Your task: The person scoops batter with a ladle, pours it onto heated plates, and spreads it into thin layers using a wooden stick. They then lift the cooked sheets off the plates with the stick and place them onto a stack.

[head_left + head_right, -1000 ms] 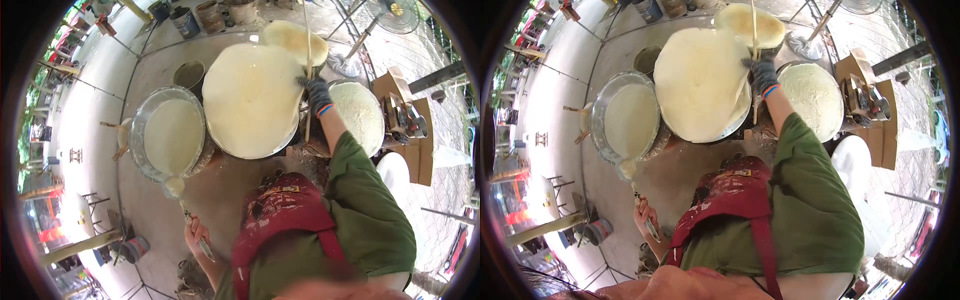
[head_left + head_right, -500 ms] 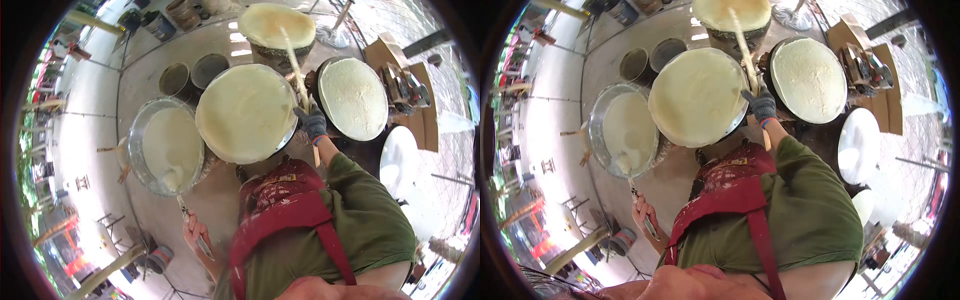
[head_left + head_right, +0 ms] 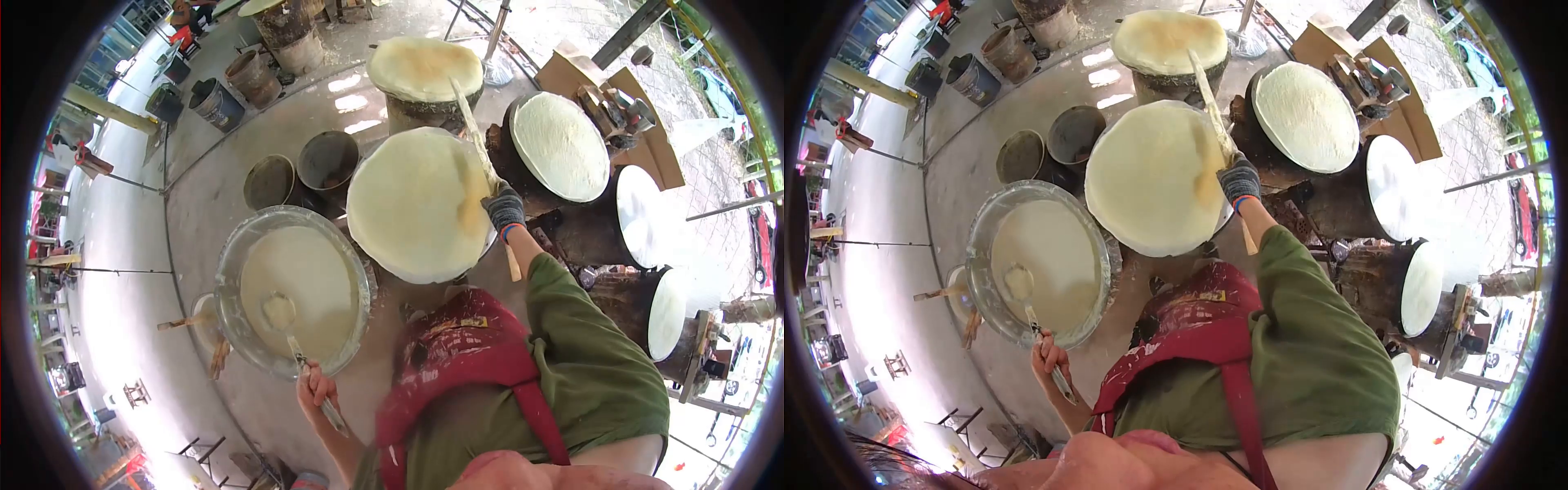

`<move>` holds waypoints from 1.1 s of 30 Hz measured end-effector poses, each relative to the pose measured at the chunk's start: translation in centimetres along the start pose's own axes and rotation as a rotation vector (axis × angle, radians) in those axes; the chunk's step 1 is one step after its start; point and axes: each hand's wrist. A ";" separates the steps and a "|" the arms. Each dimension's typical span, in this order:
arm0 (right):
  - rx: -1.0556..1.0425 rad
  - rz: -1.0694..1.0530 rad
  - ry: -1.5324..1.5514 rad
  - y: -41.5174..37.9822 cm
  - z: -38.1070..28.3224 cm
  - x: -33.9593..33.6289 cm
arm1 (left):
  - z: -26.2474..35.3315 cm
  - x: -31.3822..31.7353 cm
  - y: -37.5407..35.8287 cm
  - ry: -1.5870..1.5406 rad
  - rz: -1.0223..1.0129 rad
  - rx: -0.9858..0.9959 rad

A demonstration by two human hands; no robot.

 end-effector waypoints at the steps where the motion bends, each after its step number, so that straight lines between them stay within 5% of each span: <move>1: -0.068 -0.005 0.022 0.6 -0.5 -0.1 | 0.1 -0.3 0.1 0.022 0.017 0.004; 7: -0.291 -0.030 0.211 3.1 -12.6 -5.4 | -0.9 -1.2 0.5 -0.179 0.018 -0.055; 10: -0.223 -0.324 0.754 8.8 -17.0 -9.0 | -1.8 0.5 0.0 -0.117 0.073 -0.033; 14: -0.167 -0.346 0.454 20.1 -22.0 -13.9 | -3.4 2.3 -0.1 -0.156 0.129 0.025; 16: -0.451 -0.255 0.377 28.2 -23.4 -14.9 | -4.3 2.8 0.2 -0.201 0.120 0.067; 19: -0.785 0.037 -0.125 27.3 -30.9 -19.1 | -5.5 5.1 -0.2 -0.178 0.130 0.127; 20: -1.065 0.336 -0.319 28.3 -31.9 -18.6 | -5.9 5.9 -0.3 -0.172 0.141 0.136; 23: -1.190 0.342 -0.386 29.7 -32.4 -13.6 | -6.7 7.1 -0.7 -0.164 0.159 0.146; 28: -1.256 0.401 -0.543 35.3 -23.2 0.9 | -6.9 6.9 -1.8 -0.077 0.215 0.102; 30: -1.098 0.144 -0.714 35.7 -20.2 4.8 | -6.1 4.8 -2.4 0.045 0.289 0.054; 33: -0.983 0.072 -0.773 36.1 -15.9 9.9 | -5.2 5.0 -2.0 0.116 0.339 0.047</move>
Point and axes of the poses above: each hand's wrist, its own y-axis towards the middle knuckle, its own x-axis out of the palm, z = x × y, and after that the axes turned 1 degree about -z, right-handed
